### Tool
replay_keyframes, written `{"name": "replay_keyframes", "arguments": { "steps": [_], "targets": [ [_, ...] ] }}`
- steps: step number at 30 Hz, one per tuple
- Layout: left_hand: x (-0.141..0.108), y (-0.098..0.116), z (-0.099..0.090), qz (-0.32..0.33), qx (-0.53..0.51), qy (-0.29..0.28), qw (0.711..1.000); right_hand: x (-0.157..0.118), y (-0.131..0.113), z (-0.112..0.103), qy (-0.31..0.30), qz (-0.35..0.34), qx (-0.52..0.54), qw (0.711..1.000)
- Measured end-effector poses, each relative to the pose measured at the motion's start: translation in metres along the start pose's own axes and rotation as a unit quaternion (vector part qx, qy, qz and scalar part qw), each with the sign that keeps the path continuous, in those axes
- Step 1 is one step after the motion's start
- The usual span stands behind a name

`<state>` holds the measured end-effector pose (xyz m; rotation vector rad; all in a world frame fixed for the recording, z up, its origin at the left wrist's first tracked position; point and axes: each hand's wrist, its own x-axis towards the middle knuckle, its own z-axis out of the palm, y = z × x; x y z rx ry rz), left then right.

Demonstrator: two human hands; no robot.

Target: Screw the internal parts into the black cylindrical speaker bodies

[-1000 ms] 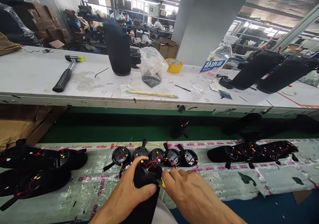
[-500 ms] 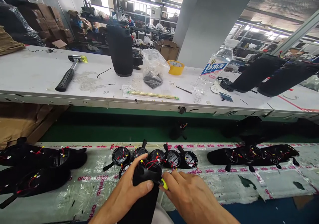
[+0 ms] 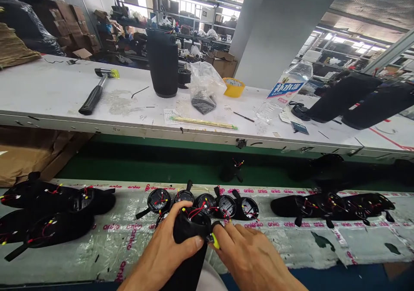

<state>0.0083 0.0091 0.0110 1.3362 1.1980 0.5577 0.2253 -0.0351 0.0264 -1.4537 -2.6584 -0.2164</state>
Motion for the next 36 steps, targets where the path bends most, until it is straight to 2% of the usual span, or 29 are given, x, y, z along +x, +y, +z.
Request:
{"name": "replay_keyframes", "arguments": {
  "steps": [7,11,17,21,25,28,30,36],
  "targets": [
    [0.0,0.001,0.0,-0.013,0.021,0.007,1.0,0.002,0.002,-0.003,-0.018,-0.007,-0.015,1.0],
    [-0.002,0.0,0.001,-0.012,0.025,-0.007,1.0,0.003,0.004,-0.006,-0.038,-0.031,-0.038,0.998],
    [-0.002,0.005,0.01,-0.043,0.069,0.031,0.996,0.003,-0.003,-0.012,-0.058,-0.034,-0.113,0.991],
    [-0.003,0.003,0.009,-0.044,0.072,0.035,0.996,0.004,-0.003,-0.012,-0.081,-0.043,-0.106,0.99],
    [-0.002,-0.012,-0.004,0.013,-0.058,-0.046,0.997,0.005,0.002,-0.004,-0.051,-0.025,-0.013,0.998],
    [0.006,-0.022,-0.012,0.022,-0.199,-0.13,0.971,0.004,0.007,0.006,-0.013,-0.022,0.061,0.998],
    [0.011,-0.023,-0.012,0.011,-0.258,-0.176,0.95,0.003,0.01,0.011,0.004,-0.027,0.089,0.996],
    [0.016,-0.014,-0.009,0.041,-0.249,-0.186,0.95,-0.001,0.017,0.015,0.045,-0.046,0.108,0.992]
  ]
}}
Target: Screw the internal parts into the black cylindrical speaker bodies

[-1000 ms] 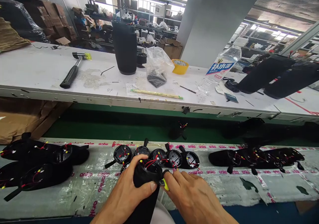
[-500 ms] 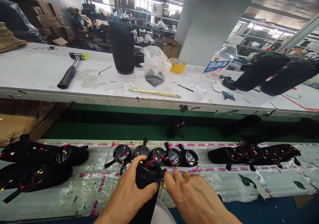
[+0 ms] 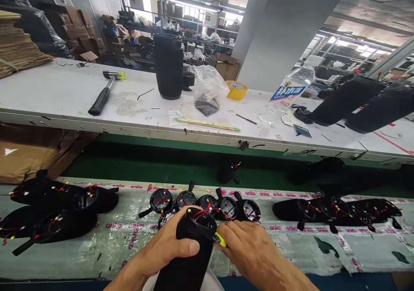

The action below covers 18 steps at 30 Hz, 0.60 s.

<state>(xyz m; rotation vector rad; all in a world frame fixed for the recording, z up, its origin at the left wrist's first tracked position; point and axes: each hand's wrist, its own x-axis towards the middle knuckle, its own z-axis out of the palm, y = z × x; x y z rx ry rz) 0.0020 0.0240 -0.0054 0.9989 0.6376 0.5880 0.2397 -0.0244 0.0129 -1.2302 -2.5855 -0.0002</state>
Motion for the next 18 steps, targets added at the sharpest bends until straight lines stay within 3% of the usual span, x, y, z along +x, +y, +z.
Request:
{"name": "replay_keyframes", "arguments": {
  "steps": [4,10,14,18],
  "targets": [
    [0.001,-0.002,0.001,0.005,-0.025,0.0,1.0,0.0,0.001,-0.001,0.021,0.005,0.034,0.999],
    [0.001,-0.003,-0.001,-0.066,-0.049,0.022,0.996,0.002,0.006,-0.011,0.086,0.048,0.089,0.991],
    [-0.001,0.004,0.0,-0.044,-0.021,0.038,0.998,0.005,0.003,-0.015,0.026,0.066,0.043,0.997],
    [-0.004,0.012,0.005,-0.022,0.087,0.079,0.993,0.006,-0.007,-0.014,0.005,0.037,-0.02,0.999]
  ]
}}
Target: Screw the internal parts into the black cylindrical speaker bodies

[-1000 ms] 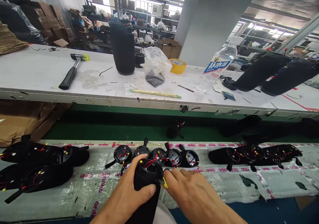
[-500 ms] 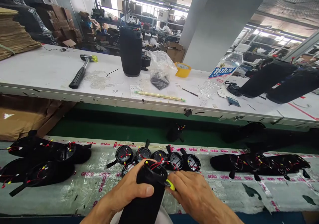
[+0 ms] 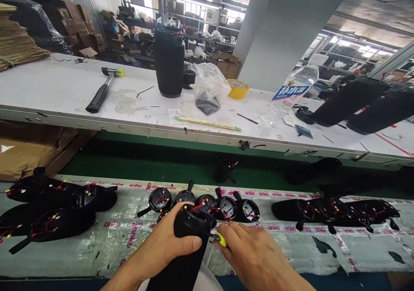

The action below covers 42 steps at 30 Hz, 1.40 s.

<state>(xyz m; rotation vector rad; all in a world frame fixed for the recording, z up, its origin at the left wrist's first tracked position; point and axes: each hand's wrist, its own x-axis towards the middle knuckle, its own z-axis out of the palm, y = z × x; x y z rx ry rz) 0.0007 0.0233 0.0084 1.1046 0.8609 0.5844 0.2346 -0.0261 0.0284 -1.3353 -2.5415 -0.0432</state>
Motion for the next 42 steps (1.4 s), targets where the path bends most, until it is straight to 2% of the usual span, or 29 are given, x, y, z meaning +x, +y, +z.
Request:
{"name": "replay_keyframes", "arguments": {
  "steps": [4,7,14,19,21,26,32,35,39,42],
  "targets": [
    [-0.004,0.005,0.007,-0.013,0.061,0.046,0.997,0.0,-0.009,0.001,-0.042,-0.014,-0.058,0.997],
    [-0.006,0.006,0.012,-0.032,0.091,0.083,0.992,0.0,-0.013,0.003,-0.049,-0.011,-0.076,0.996],
    [-0.008,0.012,0.017,-0.051,0.127,0.107,0.985,0.003,-0.016,0.001,-0.065,-0.008,-0.087,0.994],
    [-0.008,0.014,0.019,-0.056,0.142,0.116,0.981,0.003,-0.016,0.0,-0.112,-0.023,-0.101,0.988],
    [-0.007,0.014,0.018,-0.056,0.143,0.115,0.981,0.002,-0.016,0.0,-0.105,-0.026,-0.109,0.988],
    [-0.006,0.007,0.018,-0.052,0.149,0.112,0.981,-0.002,-0.015,0.002,-0.076,-0.035,-0.124,0.989],
    [-0.004,-0.007,0.024,-0.059,0.206,0.169,0.962,-0.004,-0.027,0.004,-0.121,-0.006,-0.179,0.976],
    [-0.003,-0.01,0.026,-0.078,0.224,0.177,0.955,-0.004,-0.034,0.005,-0.137,0.021,-0.2,0.97],
    [-0.002,-0.014,0.02,-0.062,0.213,0.157,0.962,-0.004,-0.033,0.014,-0.111,0.022,-0.162,0.98],
    [-0.002,-0.017,0.011,-0.034,0.127,0.099,0.986,-0.004,-0.024,0.024,-0.018,0.025,-0.05,0.998]
  ]
}}
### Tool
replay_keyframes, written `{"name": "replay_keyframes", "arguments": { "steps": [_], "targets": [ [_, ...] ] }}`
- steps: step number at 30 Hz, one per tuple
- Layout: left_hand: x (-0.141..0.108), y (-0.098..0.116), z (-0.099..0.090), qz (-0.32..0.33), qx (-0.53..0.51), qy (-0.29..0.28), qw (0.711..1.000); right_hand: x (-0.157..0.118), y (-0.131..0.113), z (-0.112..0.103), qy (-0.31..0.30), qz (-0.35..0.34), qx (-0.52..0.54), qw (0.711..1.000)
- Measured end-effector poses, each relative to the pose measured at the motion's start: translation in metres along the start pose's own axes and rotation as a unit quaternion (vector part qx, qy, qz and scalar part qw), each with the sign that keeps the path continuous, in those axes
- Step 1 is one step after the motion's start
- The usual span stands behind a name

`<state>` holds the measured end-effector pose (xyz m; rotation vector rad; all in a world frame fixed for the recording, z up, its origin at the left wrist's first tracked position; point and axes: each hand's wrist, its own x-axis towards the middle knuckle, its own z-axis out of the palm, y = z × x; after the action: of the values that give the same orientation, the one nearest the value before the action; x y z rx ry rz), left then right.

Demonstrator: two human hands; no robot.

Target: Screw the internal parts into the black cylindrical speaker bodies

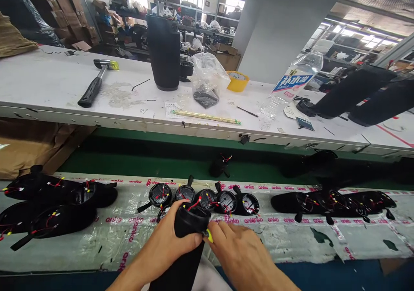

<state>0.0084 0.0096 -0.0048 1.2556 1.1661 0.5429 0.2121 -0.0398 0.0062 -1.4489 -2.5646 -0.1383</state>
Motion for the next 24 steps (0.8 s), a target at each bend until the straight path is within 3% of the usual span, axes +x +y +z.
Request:
{"name": "replay_keyframes", "arguments": {
  "steps": [2,4,10,14,19,24],
  "targets": [
    [0.001,-0.003,-0.004,0.005,-0.049,-0.03,0.998,0.0,0.006,0.004,0.075,0.022,0.073,0.994],
    [0.001,-0.006,-0.007,0.006,-0.06,-0.027,0.998,0.002,0.01,0.004,0.099,0.042,0.094,0.99],
    [-0.001,-0.011,-0.01,0.004,-0.017,-0.017,1.0,0.009,0.006,0.002,0.044,0.012,0.027,0.999],
    [-0.005,-0.003,-0.01,-0.005,-0.009,-0.011,1.0,0.01,0.001,0.007,0.001,-0.006,0.005,1.0],
    [-0.007,0.01,-0.008,-0.026,0.022,0.0,0.999,0.007,0.003,0.01,-0.003,-0.027,0.004,1.0],
    [-0.005,0.006,-0.006,-0.01,0.04,0.012,0.999,0.005,-0.001,0.011,-0.016,0.001,-0.016,1.0]
  ]
}}
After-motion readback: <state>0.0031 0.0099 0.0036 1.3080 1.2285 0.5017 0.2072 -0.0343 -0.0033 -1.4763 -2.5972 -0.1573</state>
